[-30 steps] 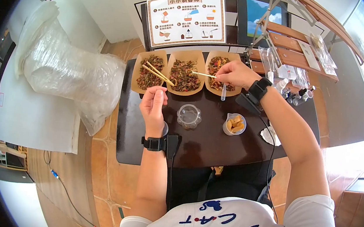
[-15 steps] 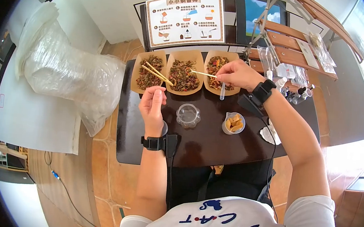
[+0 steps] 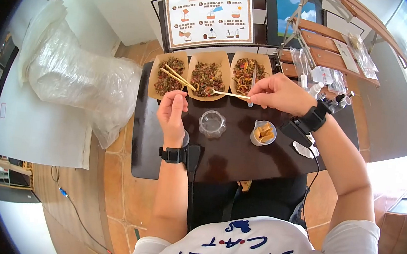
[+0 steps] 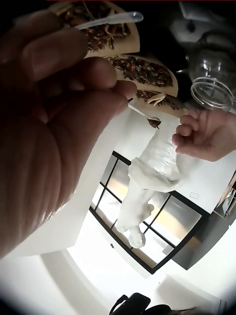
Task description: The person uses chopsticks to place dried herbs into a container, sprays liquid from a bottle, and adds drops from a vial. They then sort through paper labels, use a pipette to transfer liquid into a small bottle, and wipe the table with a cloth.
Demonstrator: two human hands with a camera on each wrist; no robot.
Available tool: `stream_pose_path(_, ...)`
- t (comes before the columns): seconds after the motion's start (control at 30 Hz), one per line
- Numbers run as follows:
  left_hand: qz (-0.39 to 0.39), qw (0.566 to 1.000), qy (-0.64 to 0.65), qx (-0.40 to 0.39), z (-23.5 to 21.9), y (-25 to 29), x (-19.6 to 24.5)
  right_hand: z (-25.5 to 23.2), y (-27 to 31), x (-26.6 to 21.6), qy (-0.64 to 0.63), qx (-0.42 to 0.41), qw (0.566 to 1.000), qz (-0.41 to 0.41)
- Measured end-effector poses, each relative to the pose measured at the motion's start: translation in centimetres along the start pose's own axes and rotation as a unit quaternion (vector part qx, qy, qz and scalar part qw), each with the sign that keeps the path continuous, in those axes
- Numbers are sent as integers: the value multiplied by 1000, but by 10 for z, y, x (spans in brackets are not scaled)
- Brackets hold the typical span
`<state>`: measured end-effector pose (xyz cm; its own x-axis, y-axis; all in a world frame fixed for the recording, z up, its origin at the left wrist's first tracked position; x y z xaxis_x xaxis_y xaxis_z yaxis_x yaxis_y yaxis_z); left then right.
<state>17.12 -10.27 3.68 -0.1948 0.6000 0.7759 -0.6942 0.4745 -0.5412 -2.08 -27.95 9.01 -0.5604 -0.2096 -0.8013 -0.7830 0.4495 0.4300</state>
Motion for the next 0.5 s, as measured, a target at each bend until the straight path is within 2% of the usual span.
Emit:
stream_pose_path(0.13,-2,1000,-3,-1,0,0,0,9,15,-1,36,-3,999,-4)
stream_pose_path(0.2,-3,1000,-4,2,-1,0,-1,13,23,-9,98,20,993,-70)
stream_pose_path(0.27,-4,1000,-3,0,0,0,-1,20,29,-12,120,26,990,-74)
stream_pose_path(0.37,-7,1000,0,-2,0,0,-1,33,53,-42,285,142,931,-180)
stream_pose_path(0.4,-9,1000,3,-3,0,0,-1,38,56,-44,284,141,931,-180)
stream_pose_path(0.5,-7,1000,3,-2,0,0,-1,59,76,-67,457,202,829,-249)
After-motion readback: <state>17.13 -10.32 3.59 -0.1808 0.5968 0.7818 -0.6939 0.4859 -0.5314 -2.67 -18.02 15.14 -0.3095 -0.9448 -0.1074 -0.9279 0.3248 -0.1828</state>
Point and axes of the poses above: each hand's wrist, its own y-axis away from the middle knuckle, its own z-axis out of the palm, x = y × z, the point moved 10 cm from there along -y, towards the middle knuckle, and after that the axes turned 11 degrees about z, right-handed, at the moved point
